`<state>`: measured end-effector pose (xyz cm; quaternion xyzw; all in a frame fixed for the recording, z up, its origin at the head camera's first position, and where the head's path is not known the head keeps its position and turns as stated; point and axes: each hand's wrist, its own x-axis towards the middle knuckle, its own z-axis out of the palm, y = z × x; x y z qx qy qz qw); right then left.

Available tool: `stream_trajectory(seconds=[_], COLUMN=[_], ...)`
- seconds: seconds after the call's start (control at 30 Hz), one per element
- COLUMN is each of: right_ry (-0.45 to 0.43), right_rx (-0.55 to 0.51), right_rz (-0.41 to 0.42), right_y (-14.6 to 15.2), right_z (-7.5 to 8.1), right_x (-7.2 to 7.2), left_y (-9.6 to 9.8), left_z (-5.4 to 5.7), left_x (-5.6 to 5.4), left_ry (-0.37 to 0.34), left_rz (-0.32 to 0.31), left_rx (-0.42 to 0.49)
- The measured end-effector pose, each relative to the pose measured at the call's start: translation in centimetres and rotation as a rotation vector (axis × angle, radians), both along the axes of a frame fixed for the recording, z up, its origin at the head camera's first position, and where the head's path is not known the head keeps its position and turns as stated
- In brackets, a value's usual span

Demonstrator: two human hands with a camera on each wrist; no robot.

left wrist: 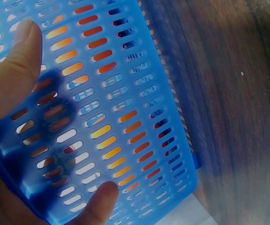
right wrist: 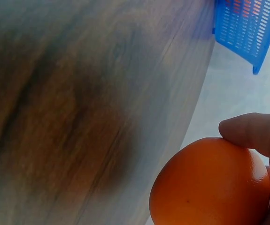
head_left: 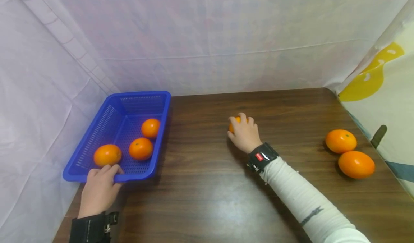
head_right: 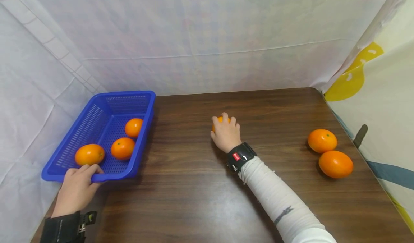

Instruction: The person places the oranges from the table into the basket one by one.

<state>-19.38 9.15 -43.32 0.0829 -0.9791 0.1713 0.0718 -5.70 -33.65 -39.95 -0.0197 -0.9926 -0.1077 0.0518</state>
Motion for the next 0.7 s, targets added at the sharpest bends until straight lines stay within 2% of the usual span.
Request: stream_trajectory(seconds=[0.2,0.4,0.7], right_ry=[0.026,0.045,0.010], right_rx=[-0.002,0.016,0.023], right_rz=[0.051,0.098,0.147], right_y=[-0.5,-1.1,-2.1], right_z=[0.0,-0.2,0.1], right_x=[0.2,0.2,0.3], left_y=[-0.1,0.0,0.1], left_z=[0.0,-0.1,-0.2], left_x=[0.1,0.1,0.0], left_ry=[-0.002,0.044,0.060], left_rz=[-0.009,-0.028,-0.024], left_rx=[0.001,0.003,0.002])
